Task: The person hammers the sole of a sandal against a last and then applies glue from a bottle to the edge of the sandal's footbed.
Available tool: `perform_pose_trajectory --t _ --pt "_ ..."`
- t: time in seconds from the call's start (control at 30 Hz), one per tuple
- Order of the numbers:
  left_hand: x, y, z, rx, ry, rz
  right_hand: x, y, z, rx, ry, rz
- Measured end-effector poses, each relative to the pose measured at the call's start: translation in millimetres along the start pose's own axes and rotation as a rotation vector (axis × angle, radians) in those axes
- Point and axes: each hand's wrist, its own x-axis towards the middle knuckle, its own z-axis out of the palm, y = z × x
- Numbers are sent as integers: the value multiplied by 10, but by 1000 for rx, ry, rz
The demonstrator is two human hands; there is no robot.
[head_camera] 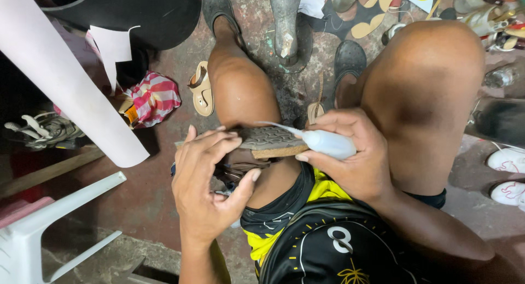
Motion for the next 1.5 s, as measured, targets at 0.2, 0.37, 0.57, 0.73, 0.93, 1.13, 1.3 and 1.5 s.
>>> perform_pose_trajectory --t 0.2,0.37,0.57,0.73,0.93,1.13,1.3,1.5 --pt "-169 49 87 -79 109 -150 -44 -260 66 -196 -13 -155" --pt "-280 22 124 -136 134 -170 -43 -365 102 -159 -55 -229" --pt "-326 -14 147 -175 147 -177 -63 -361 117 -140 -56 -182" --pt "-342 -12 129 -216 136 -163 -102 -279 113 -159 -52 -204" --pt "-210 -49 59 -263 56 -223 -74 -140 62 18 -80 -9" --pt "-109 -105 4 -285 2 -138 -80 -150 61 -34 -50 -60" --pt "-244 -160 35 -279 24 -140 -118 -235 125 -106 -47 -197" --pt "-344 -296 101 -364 47 -131 -109 -293 175 -69 -81 -188"
